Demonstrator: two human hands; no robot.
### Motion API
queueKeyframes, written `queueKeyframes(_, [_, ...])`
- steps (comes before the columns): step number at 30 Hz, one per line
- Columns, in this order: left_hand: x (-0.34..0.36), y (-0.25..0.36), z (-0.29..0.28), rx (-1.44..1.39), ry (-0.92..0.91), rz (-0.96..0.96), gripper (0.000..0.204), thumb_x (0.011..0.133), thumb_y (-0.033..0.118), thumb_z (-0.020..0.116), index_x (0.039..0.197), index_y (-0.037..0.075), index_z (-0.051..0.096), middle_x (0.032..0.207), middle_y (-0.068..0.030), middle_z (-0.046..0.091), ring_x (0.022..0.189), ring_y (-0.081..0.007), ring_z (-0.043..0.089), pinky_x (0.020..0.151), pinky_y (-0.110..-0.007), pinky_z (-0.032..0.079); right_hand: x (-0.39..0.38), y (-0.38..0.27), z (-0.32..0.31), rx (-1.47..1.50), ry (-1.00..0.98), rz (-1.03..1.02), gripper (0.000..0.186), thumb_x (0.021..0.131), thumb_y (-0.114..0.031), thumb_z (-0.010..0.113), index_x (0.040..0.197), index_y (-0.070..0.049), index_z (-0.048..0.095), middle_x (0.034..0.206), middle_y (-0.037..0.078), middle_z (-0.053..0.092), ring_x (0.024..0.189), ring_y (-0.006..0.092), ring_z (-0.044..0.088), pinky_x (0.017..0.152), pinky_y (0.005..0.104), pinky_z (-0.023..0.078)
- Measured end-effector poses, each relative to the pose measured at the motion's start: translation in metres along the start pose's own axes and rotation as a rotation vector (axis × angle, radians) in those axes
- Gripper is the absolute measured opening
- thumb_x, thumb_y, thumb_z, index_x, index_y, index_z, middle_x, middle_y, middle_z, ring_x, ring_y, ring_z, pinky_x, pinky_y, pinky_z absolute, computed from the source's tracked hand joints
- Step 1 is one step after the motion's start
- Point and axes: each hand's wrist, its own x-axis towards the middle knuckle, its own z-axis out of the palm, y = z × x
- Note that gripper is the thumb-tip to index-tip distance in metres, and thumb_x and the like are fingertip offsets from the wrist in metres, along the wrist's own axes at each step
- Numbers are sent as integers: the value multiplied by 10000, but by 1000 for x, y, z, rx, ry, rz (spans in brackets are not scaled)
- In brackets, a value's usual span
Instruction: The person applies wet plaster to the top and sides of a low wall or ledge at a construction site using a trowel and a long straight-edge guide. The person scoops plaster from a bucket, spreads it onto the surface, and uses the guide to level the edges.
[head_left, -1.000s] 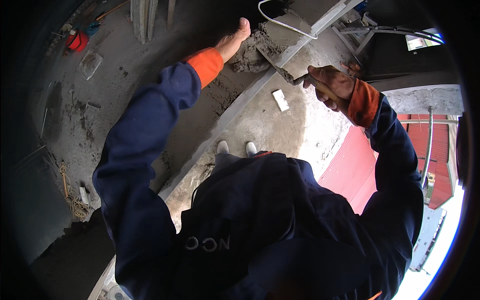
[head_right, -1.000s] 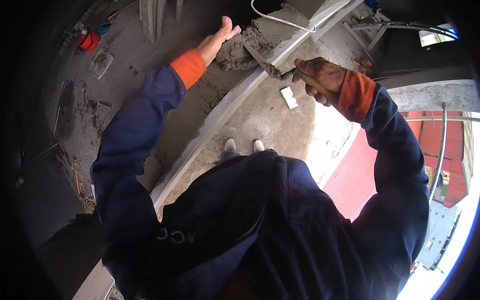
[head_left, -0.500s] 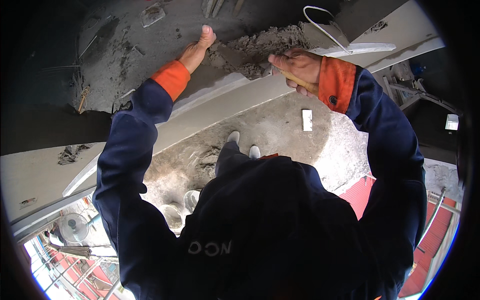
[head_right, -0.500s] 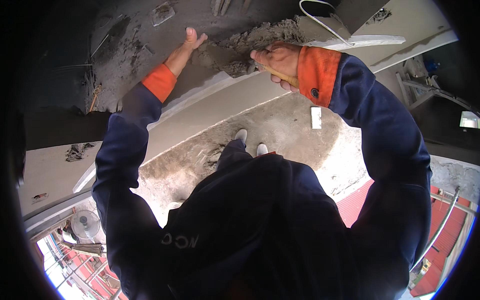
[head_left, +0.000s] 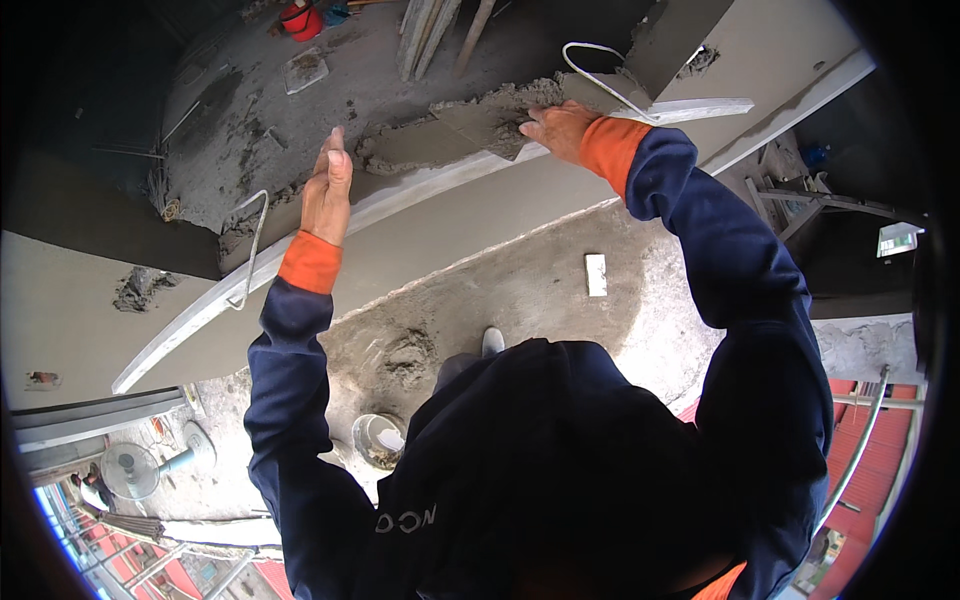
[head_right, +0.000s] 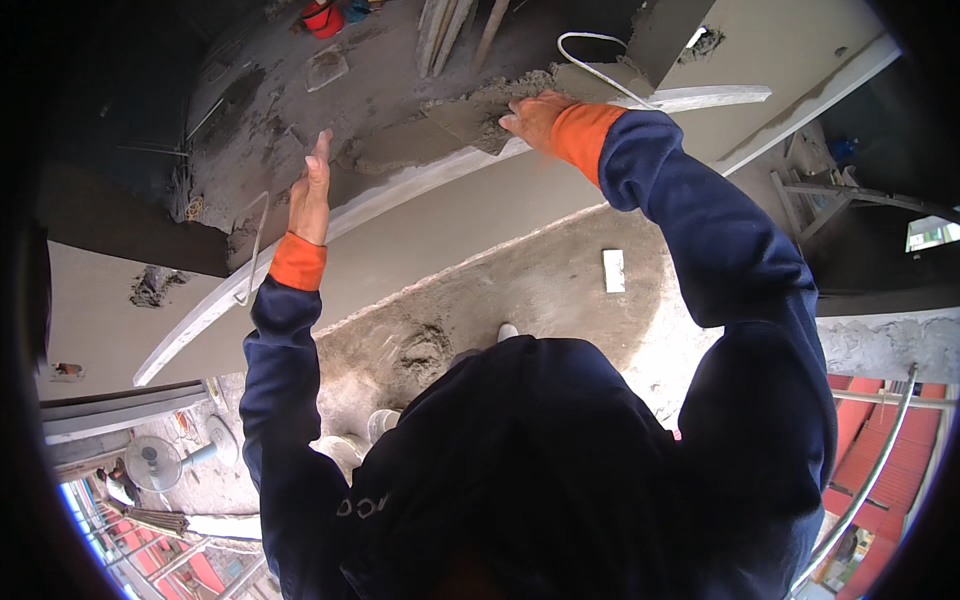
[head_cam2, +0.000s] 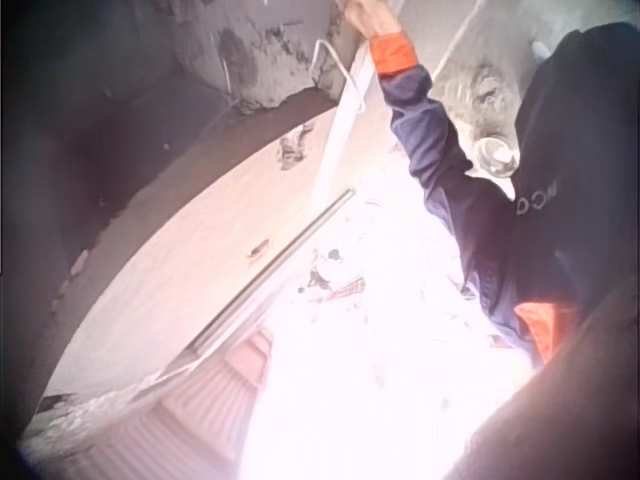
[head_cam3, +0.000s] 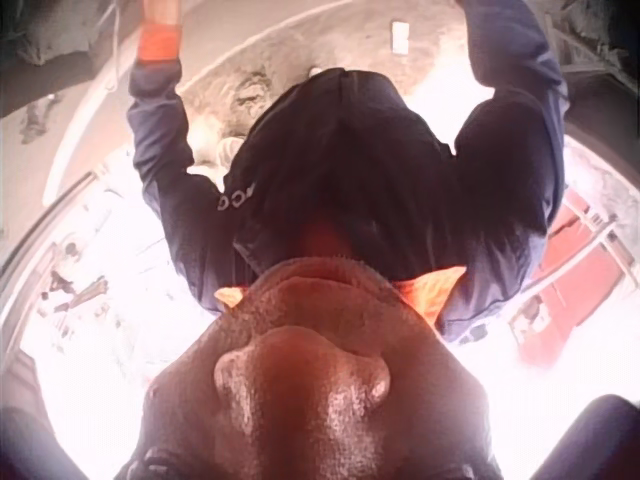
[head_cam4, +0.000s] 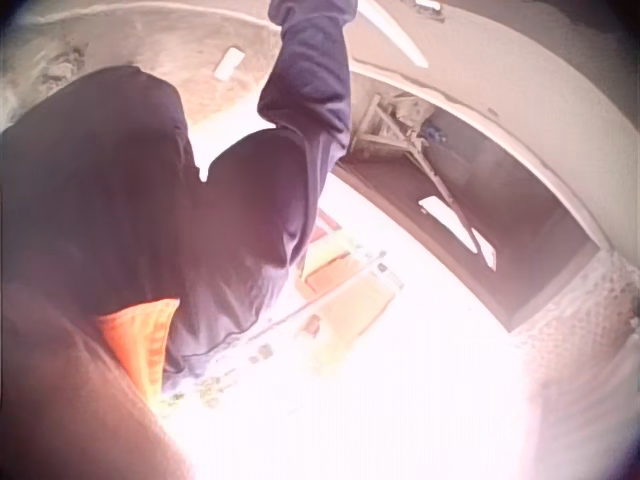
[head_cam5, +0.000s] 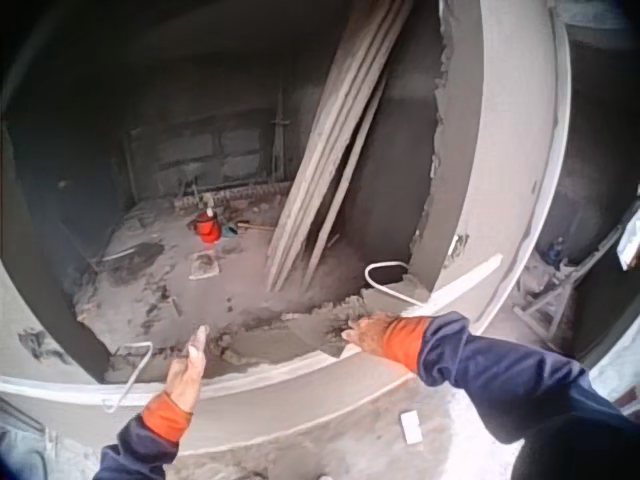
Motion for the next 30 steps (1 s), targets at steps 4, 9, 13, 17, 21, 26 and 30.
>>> queueKeyframes(4, [-51,-4,-11,-58,58,-12,824,922,647,263,1376,-32,375,1405,-205,397,1342,-293,325,1107,-357,227,-20,47,-6,-50,-17,147,424,963,-355,418,1245,-57,525,1017,220,628,1049,383,572,916,448,443])
queueKeyframes(9, [-138,-34,-42,-90,124,-145,804,933,629,257,1374,-32,380,1378,-209,428,1320,-289,358,1101,-368,236,-60,35,-57,520,-125,674,392,944,-382,466,1158,-65,546,831,129,597,619,282,621,489,377,506])
queueKeyframes(13, [-196,-71,-50,-154,143,-258,789,941,615,252,1373,-32,383,1357,-213,453,1303,-285,384,1097,-377,243,-76,69,-42,898,54,786,371,933,-415,501,932,-48,557,680,71,498,479,177,439,367,322,361])
queueKeyframes(17, [-249,-101,-55,-196,173,-352,773,950,601,246,1372,-32,386,1335,-217,478,1286,-282,411,1092,-387,250,-50,50,-38,940,1,910,376,945,-442,454,868,-79,512,515,56,417,339,160,402,293,323,309])
queueKeyframes(21, [-290,-116,-52,-244,181,-392,758,959,587,241,1371,-32,390,1313,-221,502,1268,-278,437,1088,-396,257,-35,8,-56,948,-151,761,426,935,-489,433,828,-83,506,491,54,419,323,165,406,280,315,312])
queueKeyframes(26, [-282,-102,-26,-353,98,-392,765,952,604,219,1375,-8,397,1294,-209,521,1260,-294,443,1072,-427,293,-30,-32,-36,957,-81,694,404,935,-486,453,856,-93,506,525,40,439,349,143,418,299,286,316])
queueKeyframes(30, [-274,-97,-17,-390,84,-363,764,950,609,214,1377,4,401,1282,-203,532,1252,-298,450,1061,-437,313,-24,-89,-46,1026,-127,634,405,944,-484,445,875,-89,500,566,38,458,398,133,438,328,276,329])
